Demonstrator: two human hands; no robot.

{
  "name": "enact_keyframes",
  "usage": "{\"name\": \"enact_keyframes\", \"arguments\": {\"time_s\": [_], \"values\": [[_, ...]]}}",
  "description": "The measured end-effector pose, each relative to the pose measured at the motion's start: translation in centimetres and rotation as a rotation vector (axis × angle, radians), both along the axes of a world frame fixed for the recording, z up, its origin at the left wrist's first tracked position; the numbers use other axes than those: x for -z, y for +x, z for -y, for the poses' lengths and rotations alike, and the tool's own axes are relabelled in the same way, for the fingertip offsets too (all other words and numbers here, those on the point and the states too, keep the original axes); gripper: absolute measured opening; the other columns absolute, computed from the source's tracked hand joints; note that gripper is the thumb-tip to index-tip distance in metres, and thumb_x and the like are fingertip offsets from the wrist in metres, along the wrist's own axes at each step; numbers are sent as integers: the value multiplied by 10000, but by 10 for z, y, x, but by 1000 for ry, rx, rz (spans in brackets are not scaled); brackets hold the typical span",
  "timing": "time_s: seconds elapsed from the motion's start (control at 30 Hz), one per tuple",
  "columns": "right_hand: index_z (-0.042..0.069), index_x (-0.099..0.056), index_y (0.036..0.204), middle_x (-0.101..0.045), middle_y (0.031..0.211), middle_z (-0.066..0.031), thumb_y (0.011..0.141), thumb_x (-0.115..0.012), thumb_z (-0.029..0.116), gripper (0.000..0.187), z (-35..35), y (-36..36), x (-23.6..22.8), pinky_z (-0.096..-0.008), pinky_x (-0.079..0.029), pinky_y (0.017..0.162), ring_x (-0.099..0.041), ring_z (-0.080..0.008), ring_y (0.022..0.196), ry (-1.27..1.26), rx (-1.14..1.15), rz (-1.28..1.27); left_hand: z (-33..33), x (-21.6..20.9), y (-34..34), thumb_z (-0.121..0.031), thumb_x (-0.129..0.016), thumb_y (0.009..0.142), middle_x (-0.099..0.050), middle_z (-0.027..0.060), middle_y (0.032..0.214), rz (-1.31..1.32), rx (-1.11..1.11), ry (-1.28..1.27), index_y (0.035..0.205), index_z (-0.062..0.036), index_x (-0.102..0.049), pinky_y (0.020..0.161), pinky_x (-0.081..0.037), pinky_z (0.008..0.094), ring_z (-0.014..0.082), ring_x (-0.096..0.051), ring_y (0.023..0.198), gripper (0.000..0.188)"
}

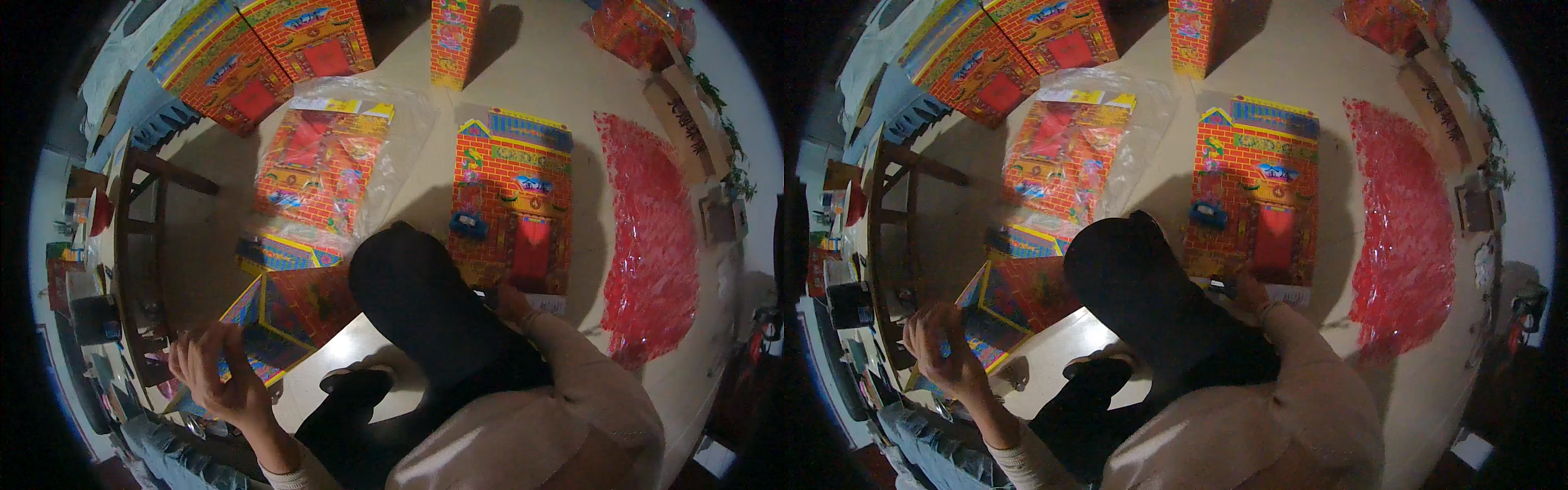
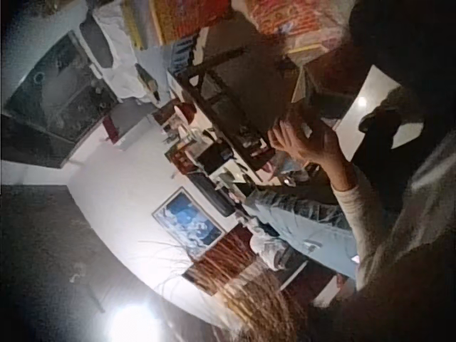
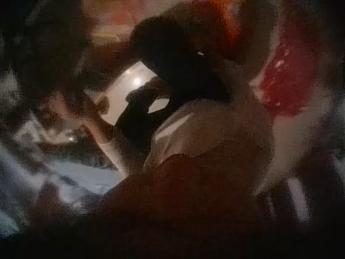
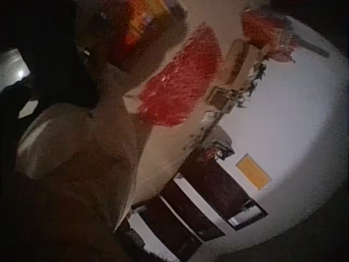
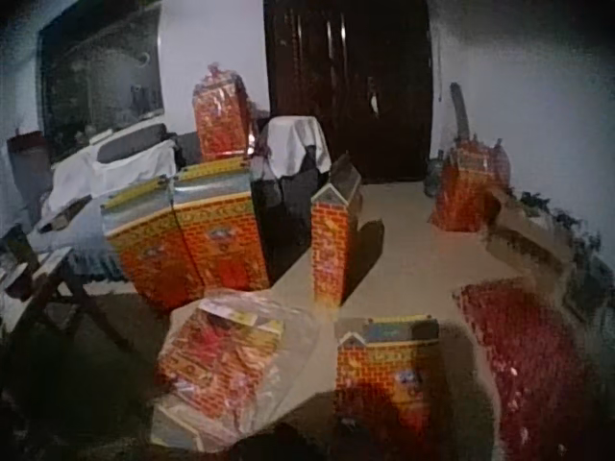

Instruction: The person sits on the floor and assembles colorful printed cardboard boxes by folding flaps and securing them with adhesive tape. They handle multiple flat-packed units, fold them into rectangular shapes, and stack the finished boxes.

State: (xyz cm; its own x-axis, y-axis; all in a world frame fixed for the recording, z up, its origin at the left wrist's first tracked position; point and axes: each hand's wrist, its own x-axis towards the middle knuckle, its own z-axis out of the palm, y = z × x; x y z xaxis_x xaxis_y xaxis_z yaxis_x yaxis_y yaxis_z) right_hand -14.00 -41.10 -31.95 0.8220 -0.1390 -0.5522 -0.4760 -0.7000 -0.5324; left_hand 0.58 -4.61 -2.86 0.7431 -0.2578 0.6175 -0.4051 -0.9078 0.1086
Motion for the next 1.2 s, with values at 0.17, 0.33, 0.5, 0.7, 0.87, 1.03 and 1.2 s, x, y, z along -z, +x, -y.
{"name": "enact_keyframes", "arguments": {"time_s": [0.17, 0.33, 0.5, 0.7, 0.87, 1.03, 1.2], "values": [[9, -378, 1434, -543, 1317, -272, 809, -739, 343, 796, 22, -11, 75, -471, -482, 952, -580, -428, 1147, -114, -167, -46, -1, 10, 5, 20, -721, 773, -685, 65, 912, -31, -30, -55, 912, -63, -682, 939, -398, 412, 252, -615, 927, 166], [67, -576, 1299, -597, 1298, -189, 823, -717, 362, 578, 56, 53, 95, -448, -497, 950, -610, -376, 1124, -32, -203, 105, -10, 11, 0, -2, -634, 839, -680, 92, 916, -24, -43, -47, 928, -45, -679, 933, -409, 418, 253, -606, 946, 109], [84, -653, 1205, -640, 1251, -145, 836, -702, 353, 460, 109, 128, 164, -424, -501, 953, -624, -327, 1119, 315, 154, 286, -9, 3, -10, -23, -617, 907, -666, 85, 987, -73, -76, 5, 986, -35, -651, 944, -432, 408, 244, -591, 988, 86], [141, -678, 1164, -673, 1193, -132, 882, -648, 331, 341, 114, 165, 215, -404, -510, 928, -646, -250, 1088, 95, -27, -69, -12, -1, -15, -2, -593, 911, -655, 89, 1002, -110, -122, -11, 979, -27, -643, 941, -432, 400, 241, -581, 1009, 88], [113, -684, 1061, -692, 1063, -94, 901, -620, 321, 271, 168, 137, 276, -393, -531, 833, -655, -220, 1004, -73, -220, -112, -7, 9, -7, -18, -604, 917, -649, 100, 1001, -129, -75, -74, 983, -22, -644, 933, -436, 396, 242, -582, 1008, 77], [81, -679, 996, -678, 942, -72, 909, -605, 327, 271, 158, 111, 270, -399, -527, 733, -647, -196, 868, 241, 149, -194, -12, 10, -9, -25, -583, 946, -646, 106, 1002, -132, -80, -78, 987, -13, -641, 919, -450, 394, 244, -590, 996, 72], [76, -688, 952, -647, 816, -35, 917, -607, 341, 279, 122, 113, 214, -374, -496, 622, -591, -155, 688, 358, 168, -137, -12, 8, -13, -99, -600, 946, -652, 108, 998, -139, -131, -147, 959, -31, -662, 945, -415, 425, 250, -573, 1007, 93]]}}
